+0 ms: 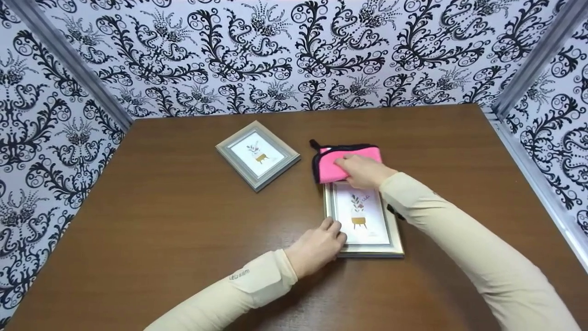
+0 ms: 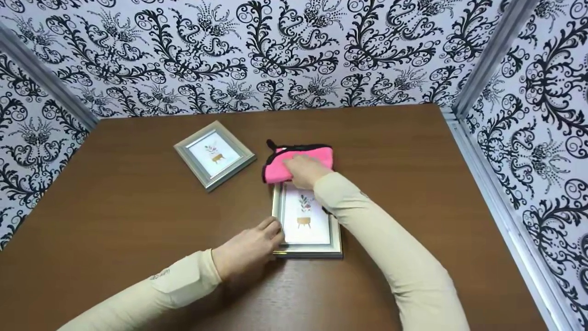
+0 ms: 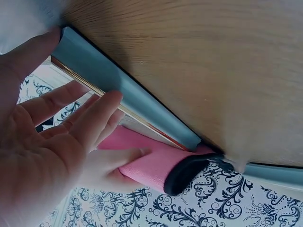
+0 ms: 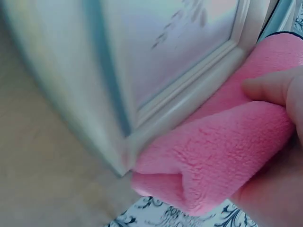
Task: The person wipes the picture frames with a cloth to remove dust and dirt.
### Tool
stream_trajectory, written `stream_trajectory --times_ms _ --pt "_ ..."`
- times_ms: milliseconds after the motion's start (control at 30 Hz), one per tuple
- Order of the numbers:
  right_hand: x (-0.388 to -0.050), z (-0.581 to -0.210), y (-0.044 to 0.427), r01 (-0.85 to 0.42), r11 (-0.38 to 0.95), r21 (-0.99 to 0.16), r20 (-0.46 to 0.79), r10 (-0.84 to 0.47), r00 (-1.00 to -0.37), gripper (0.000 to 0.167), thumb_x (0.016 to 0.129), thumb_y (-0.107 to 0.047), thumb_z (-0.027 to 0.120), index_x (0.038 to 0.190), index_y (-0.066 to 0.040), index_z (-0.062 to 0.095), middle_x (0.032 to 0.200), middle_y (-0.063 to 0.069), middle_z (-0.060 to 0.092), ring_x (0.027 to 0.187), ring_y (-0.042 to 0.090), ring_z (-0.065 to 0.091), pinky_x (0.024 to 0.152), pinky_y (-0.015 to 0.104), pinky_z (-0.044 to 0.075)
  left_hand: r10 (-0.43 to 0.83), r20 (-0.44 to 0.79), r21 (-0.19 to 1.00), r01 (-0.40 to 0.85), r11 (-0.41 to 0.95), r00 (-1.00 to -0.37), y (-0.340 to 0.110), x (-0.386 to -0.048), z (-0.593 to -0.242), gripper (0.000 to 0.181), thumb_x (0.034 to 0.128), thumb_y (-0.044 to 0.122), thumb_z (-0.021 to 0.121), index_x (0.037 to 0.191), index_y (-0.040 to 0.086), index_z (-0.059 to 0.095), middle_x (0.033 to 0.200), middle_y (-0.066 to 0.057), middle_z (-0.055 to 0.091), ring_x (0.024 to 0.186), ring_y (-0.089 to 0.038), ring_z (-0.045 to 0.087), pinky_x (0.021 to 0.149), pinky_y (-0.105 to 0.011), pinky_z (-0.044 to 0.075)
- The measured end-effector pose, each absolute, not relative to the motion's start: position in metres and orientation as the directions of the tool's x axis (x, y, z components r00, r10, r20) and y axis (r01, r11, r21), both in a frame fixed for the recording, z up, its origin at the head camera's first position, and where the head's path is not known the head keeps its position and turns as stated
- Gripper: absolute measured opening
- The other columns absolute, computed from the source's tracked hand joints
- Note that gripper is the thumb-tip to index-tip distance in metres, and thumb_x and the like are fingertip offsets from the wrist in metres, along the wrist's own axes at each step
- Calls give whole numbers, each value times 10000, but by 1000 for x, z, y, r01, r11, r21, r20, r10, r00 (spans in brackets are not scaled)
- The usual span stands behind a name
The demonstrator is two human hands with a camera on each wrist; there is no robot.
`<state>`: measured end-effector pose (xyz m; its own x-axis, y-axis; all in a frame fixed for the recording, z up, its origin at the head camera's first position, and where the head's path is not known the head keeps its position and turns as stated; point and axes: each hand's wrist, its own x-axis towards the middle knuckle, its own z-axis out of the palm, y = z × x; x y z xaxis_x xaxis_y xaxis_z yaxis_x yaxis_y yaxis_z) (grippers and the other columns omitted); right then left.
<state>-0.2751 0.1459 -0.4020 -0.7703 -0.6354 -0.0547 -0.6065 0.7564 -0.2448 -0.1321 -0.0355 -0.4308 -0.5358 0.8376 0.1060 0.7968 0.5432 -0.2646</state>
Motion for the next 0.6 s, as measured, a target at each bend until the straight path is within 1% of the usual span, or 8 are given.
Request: stream_trajectory --times_ms 100,167,300,400,600 --pt "-275 -404 137 -643 722 -255 -13 -668 -744 461 864 -9 630 1309 44 521 1249 266 558 1143 410 544 995 500 405 840 97 -261 800 540 -534 -36 -133 -432 294 771 250 793 997 114 663 1014 -50 586 1004 -209 547 619 -203 537" --pt "-274 -406 136 -653 713 -254 2 -675 -738 463 859 -15 624 1311 26 530 1261 243 560 1158 391 538 1001 492 401 843 104 -265 802 535 -528 -35 -134 -433 283 770 258 794 982 123 665 1001 -44 590 1000 -205 552 624 -206 538" --pt "-273 -410 139 -663 707 -245 20 -680 -733 477 821 -5 617 1295 -4 557 1256 204 573 1168 363 536 1001 481 401 852 142 -302 798 522 -504 -33 -133 -433 198 778 233 778 922 138 679 922 -23 616 926 -187 594 581 -203 531" --pt "-274 -411 147 -661 713 -234 10 -678 -735 501 817 -19 632 1312 -22 550 1278 200 563 1193 364 520 1013 486 389 859 153 -331 794 511 -489 -32 -134 -432 148 783 216 766 891 144 695 859 -10 635 842 -168 616 554 -200 522" --pt "-274 -410 175 -635 745 -202 -14 -651 -759 538 821 -45 672 1340 -30 530 1303 212 547 1199 386 510 997 524 395 864 118 -343 797 497 -489 -30 -136 -426 204 762 297 791 874 151 703 797 10 629 733 -135 590 557 -205 510"
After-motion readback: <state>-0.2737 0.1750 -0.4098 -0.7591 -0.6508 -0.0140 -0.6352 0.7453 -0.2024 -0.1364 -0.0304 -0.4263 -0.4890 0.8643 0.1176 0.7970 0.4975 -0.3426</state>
